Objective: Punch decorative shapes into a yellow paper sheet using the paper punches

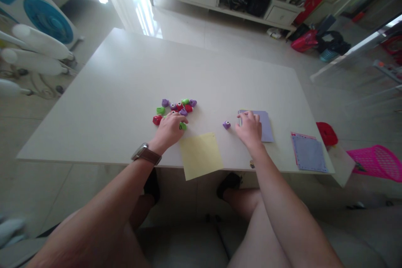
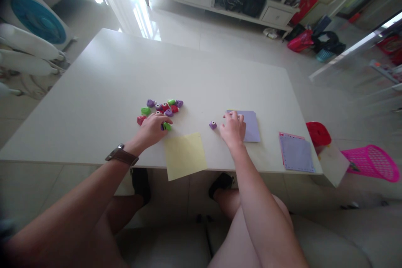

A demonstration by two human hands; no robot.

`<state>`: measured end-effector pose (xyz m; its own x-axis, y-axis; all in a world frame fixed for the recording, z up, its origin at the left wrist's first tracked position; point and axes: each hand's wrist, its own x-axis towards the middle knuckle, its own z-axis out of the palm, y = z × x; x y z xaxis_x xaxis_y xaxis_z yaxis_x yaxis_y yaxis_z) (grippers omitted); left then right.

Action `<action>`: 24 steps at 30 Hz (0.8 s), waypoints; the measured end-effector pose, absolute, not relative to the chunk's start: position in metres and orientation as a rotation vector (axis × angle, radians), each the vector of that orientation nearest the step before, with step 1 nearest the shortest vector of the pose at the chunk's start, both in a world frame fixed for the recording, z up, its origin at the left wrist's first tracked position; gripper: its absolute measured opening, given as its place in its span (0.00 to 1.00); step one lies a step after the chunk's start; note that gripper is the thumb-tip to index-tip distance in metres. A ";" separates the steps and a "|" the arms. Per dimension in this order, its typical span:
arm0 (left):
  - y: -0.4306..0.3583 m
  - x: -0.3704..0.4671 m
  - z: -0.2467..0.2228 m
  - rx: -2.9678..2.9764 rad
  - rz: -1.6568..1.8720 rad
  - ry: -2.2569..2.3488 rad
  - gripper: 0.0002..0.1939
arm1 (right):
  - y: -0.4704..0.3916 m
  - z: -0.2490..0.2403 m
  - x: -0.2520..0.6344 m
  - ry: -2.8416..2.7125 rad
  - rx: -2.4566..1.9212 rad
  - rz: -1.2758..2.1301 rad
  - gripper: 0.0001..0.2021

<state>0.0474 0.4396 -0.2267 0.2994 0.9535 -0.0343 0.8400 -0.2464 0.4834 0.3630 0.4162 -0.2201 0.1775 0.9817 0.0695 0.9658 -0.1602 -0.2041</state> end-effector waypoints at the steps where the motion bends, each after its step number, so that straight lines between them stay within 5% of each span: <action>1: 0.440 0.047 -0.227 2.166 0.382 1.594 0.20 | 0.414 -0.222 0.368 -1.900 -2.274 0.131 0.11; 15: 0.440 0.046 -0.233 2.147 0.481 1.556 0.20 | 0.404 -0.240 0.431 -1.811 -2.347 0.049 0.14; 24: 0.441 0.048 -0.230 2.124 0.508 1.566 0.15 | 0.407 -0.223 0.371 -2.198 -1.696 0.472 0.10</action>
